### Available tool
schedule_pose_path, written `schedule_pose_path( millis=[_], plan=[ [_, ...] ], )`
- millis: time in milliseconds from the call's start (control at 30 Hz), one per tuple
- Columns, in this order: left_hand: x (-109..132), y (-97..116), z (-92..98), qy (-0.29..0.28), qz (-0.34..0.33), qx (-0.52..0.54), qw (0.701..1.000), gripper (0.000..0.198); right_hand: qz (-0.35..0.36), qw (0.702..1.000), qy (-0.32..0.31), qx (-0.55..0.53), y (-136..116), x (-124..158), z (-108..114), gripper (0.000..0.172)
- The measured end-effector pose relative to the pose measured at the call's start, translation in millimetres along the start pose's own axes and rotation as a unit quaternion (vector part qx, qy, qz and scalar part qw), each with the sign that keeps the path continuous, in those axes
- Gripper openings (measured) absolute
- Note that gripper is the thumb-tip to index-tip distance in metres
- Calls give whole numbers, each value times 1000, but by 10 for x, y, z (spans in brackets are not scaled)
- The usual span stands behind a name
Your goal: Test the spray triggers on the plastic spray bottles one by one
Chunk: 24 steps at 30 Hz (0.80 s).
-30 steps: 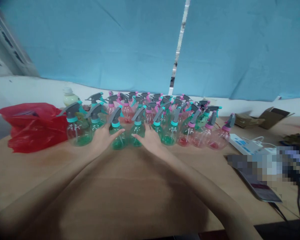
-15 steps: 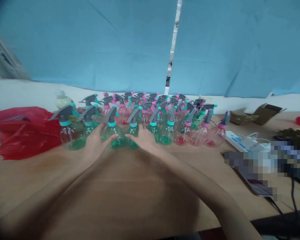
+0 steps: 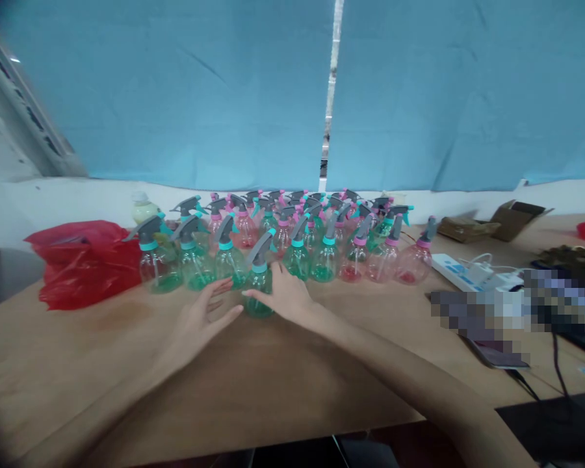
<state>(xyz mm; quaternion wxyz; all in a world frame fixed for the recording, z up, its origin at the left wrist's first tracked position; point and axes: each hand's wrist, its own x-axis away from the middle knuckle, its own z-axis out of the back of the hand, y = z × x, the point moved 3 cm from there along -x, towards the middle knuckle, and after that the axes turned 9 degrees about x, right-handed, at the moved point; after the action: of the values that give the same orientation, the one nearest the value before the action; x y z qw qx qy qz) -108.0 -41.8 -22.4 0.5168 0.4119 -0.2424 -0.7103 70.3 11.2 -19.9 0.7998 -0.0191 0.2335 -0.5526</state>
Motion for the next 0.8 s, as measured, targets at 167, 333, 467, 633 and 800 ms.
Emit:
schedule_pose_path(
  millis=[167,333,467,633,800],
  plan=[
    [-123,299,-219,-29,-29,77,996,69,63,998,-17,16,-89,348,125,65],
    [-209,671,-368,-47,-80,172,981,55,113,992,-38,-29,-175,638,271,88],
    [-140,797,-513,-90,-70,207,972,35,117,992,-32,-38,-163,765,330,92],
    [-124,799,-625,-95,-90,193,972,32,102,993,-33,-40,-71,775,338,86],
    [-276,769,-685,-85,-87,178,976,32,115,989,-39,-82,71,713,344,89]
  ],
)
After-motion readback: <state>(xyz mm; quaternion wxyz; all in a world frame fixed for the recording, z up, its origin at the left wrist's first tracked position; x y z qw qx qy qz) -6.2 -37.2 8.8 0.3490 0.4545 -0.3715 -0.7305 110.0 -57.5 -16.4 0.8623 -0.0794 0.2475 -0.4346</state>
